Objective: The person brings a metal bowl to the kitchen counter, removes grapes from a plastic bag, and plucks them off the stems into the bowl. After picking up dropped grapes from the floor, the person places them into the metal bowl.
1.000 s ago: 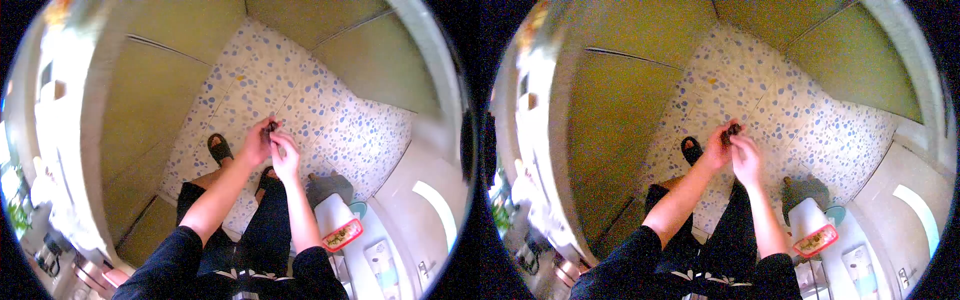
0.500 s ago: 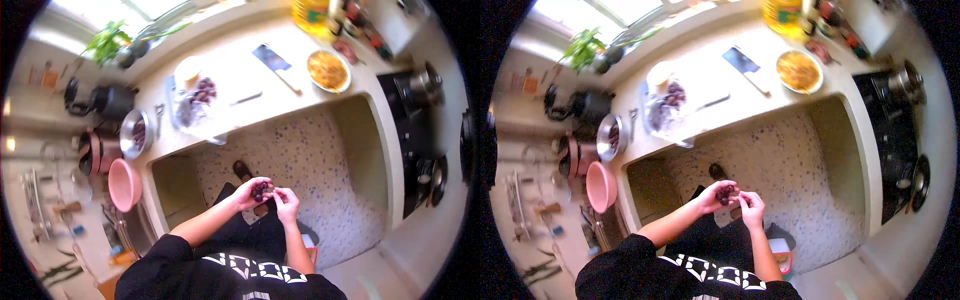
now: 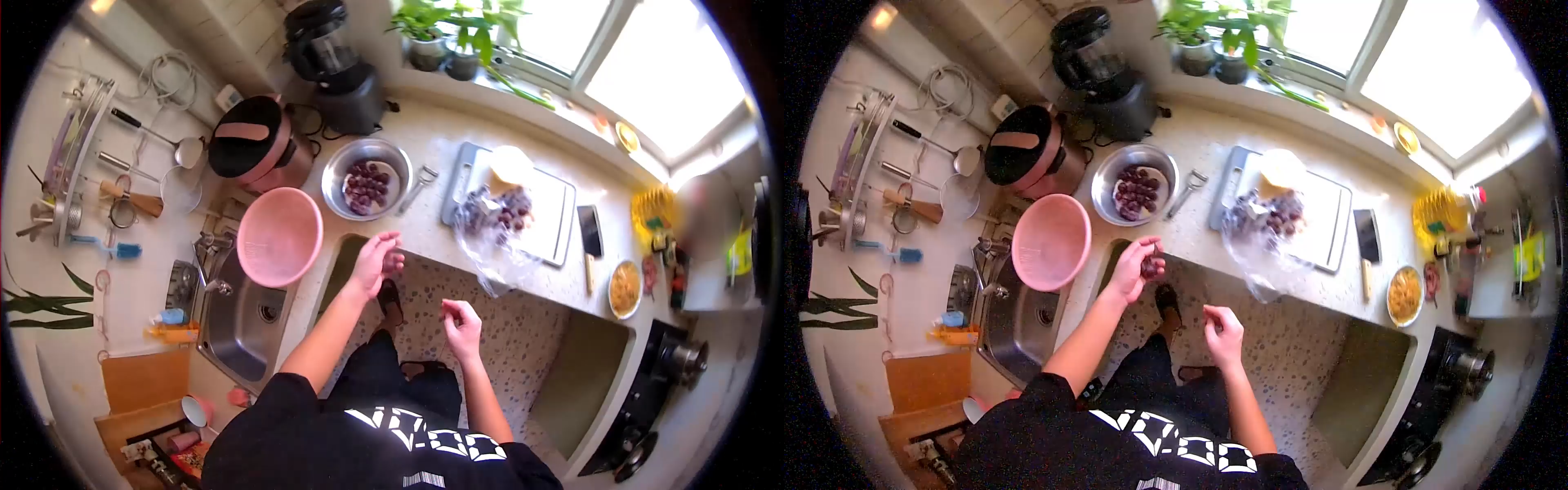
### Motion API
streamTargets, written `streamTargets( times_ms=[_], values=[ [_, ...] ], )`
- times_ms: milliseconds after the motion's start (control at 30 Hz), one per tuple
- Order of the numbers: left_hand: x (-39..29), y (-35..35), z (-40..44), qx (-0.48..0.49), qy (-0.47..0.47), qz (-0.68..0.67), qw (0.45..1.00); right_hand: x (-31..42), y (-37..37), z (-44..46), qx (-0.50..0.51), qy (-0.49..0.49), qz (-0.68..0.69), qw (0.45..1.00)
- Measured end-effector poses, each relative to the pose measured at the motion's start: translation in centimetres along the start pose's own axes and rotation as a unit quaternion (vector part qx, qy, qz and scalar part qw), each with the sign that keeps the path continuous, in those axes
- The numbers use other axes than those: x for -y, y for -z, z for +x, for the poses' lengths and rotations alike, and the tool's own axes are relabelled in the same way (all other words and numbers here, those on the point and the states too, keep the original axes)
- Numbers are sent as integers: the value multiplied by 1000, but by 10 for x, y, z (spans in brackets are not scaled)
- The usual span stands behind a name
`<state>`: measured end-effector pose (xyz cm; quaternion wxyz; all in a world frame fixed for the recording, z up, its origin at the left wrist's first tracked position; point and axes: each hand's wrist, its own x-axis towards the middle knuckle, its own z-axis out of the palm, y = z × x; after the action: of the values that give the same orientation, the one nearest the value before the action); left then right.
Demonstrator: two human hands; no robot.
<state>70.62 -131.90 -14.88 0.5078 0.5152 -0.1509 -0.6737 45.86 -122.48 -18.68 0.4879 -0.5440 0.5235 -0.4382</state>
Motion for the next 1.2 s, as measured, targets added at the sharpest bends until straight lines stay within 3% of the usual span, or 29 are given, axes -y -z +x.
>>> streamTargets(
  times_ms=[67, 167, 233, 300, 333, 433, 467, 600, 867, 967, 1000, 1033, 1133, 1200],
  values=[
    [-32, 17, 29, -58, -35, 36, 997, 9, -27, 37, 28, 0, -21, 999],
    [-52, 49, 89, -98, -118, 205, 967, 11, -69, 89, 31, -7, -51, 998],
    [-51, 73, 128, -109, -198, 375, 899, 10, -92, 119, 51, -11, -65, 997],
    [-57, 81, 148, -118, -280, 542, 783, 12, -109, 147, 82, -26, -108, 990],
    [-58, 81, 157, -103, -221, 529, 813, 13, -117, 159, 93, -45, -112, 988],
    [-50, 80, 174, -108, -204, 602, 764, 18, -130, 182, 112, -67, -90, 987],
    [-47, 80, 178, -94, -167, 588, 786, 17, -130, 187, 109, -52, -101, 988],
    [-41, 79, 180, -79, -229, 560, 792, 9, -117, 202, 97, -26, -137, 985],
    [-54, 80, 156, -174, -185, 362, 897, -8, -28, 233, 38, -24, -148, 988],
    [-64, 29, 135, -179, -181, 341, 905, -22, 31, 240, 0, 17, -181, 983],
    [-61, 8, 132, -162, -188, 345, 905, -20, 50, 241, -31, 25, -189, 981],
    [-55, -10, 133, -143, -197, 350, 905, -15, 68, 240, -56, -29, -159, 985],
    [-31, -77, 135, -28, -194, 411, 890, -39, 116, 237, -96, 19, -201, 975],
    [0, -116, 145, 38, -178, 533, 827, -52, 138, 237, -50, 30, -277, 959]
  ],
)
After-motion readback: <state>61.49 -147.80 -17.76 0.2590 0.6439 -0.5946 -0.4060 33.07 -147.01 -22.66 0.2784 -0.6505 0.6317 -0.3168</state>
